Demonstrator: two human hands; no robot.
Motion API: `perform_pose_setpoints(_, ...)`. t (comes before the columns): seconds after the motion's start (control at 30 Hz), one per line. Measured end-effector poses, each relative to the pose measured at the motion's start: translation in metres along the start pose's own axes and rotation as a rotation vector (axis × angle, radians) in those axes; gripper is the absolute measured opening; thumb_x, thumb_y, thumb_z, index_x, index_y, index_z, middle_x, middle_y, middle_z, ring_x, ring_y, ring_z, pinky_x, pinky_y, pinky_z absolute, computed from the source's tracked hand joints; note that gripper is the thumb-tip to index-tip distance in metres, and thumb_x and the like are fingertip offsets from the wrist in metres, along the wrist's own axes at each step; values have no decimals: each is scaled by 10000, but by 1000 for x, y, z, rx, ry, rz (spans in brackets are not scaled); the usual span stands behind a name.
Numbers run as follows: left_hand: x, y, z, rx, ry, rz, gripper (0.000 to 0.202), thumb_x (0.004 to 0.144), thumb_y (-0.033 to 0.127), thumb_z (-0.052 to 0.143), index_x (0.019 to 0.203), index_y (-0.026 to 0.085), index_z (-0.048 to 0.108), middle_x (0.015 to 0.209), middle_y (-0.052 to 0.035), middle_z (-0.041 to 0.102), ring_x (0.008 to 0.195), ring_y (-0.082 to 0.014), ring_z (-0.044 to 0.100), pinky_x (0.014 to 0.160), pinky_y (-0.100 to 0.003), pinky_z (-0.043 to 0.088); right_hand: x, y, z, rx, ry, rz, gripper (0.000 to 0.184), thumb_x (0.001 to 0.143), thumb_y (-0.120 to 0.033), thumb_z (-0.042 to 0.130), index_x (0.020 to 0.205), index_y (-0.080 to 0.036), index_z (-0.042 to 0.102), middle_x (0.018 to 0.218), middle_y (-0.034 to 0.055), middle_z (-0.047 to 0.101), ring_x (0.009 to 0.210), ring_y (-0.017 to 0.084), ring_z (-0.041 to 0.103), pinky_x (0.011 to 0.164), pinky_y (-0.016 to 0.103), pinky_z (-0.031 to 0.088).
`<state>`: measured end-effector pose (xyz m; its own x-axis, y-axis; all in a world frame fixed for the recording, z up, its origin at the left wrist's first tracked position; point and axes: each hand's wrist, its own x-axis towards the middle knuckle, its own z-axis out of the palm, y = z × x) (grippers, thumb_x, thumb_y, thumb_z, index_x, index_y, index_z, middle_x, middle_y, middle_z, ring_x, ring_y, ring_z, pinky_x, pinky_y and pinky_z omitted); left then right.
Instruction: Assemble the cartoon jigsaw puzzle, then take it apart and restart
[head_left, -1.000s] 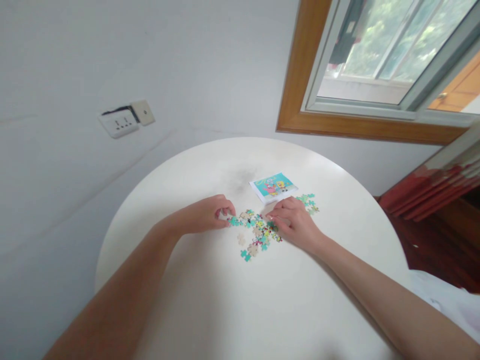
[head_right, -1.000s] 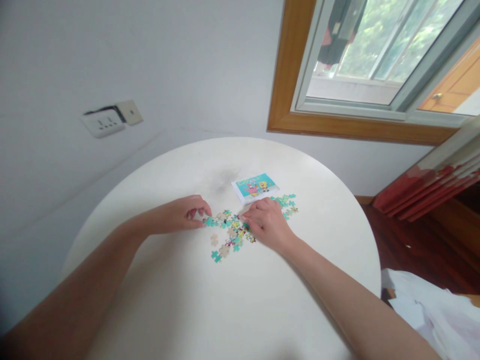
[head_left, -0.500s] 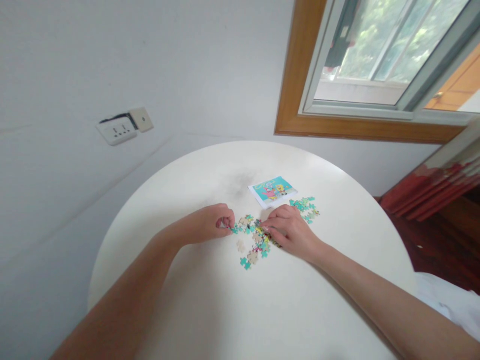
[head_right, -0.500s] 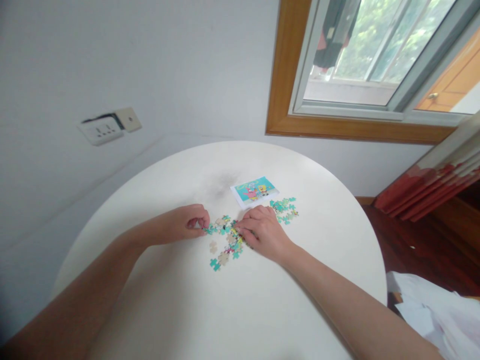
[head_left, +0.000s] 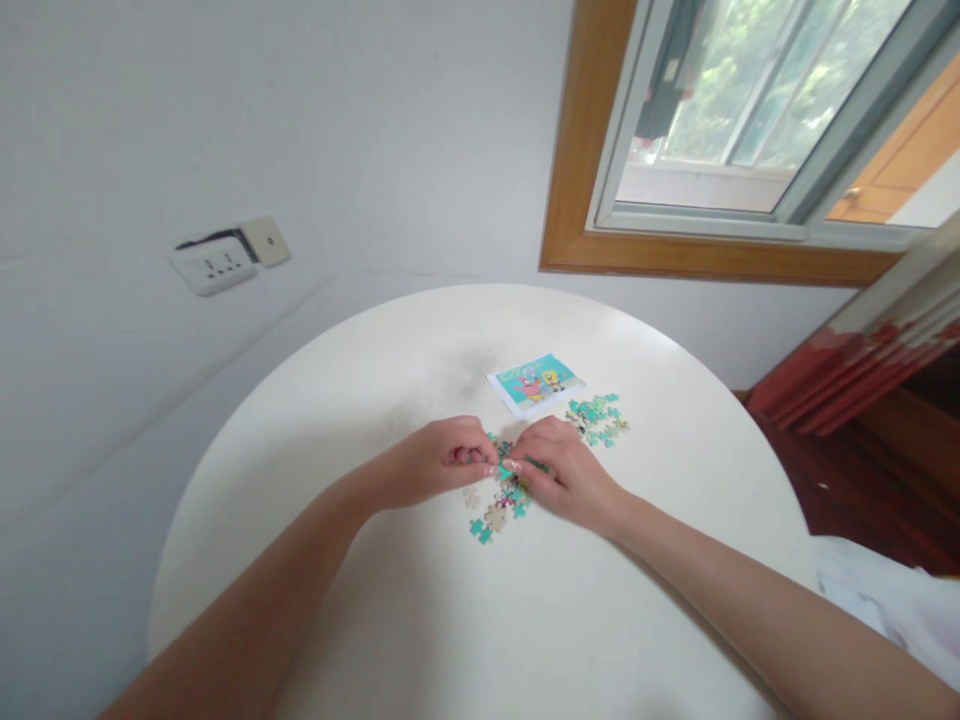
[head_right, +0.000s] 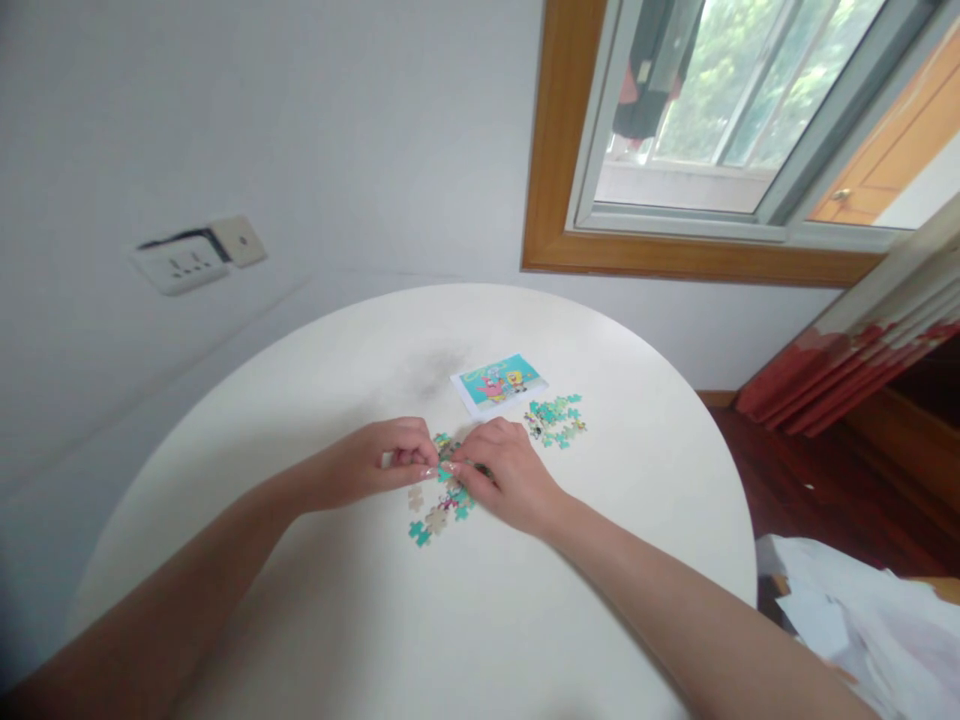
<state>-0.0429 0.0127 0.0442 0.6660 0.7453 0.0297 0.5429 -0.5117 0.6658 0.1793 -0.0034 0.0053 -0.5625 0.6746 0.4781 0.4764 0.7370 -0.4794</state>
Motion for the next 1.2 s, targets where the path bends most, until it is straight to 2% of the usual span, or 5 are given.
perform_pose_setpoints(0.17,0,-7,2,14,39,6,223,872,330,525,910,185,690,778,-4,525,698,-122,510,652,-227,407,1,10,-9,-29,76,35,193,937,-277,504,841,-198,652,834,43,658,864,184,571,814,341,400)
perform_pose_setpoints(0.43,-2,-24,-12,95,144,-87,291,888,364,496,1011,189,694,818,-15,568,693,-130,519,649,-238,407,-8,74,-64,-542,88,423,192,897,-333,583,831,-222,726,953,93,651,954,275,492,794,407,356)
perform_pose_setpoints(0.7,-6,-29,-18,124,180,-98,291,878,373,491,994,192,688,813,-9,571,678,-129,521,626,-234,405,-12,80,-66,-705,133,502,290,910,-422,545,770,-204,676,919,102,624,940,277,466,754,381,319)
perform_pose_setpoints(0.87,-9,-36,-23,157,153,-116,262,849,339,506,964,193,691,814,-12,569,699,-138,528,647,-238,418,-9,69,-61,-594,181,388,343,970,-389,431,795,-196,655,876,86,617,881,240,477,756,363,328)
perform_pose_setpoints(1.2,-15,-44,-21,149,-12,-164,309,766,337,580,1016,182,672,905,-28,597,758,-164,552,675,-254,446,-8,29,-30,-290,-8,76,218,934,-326,516,857,-216,688,875,55,632,899,218,505,811,375,323)
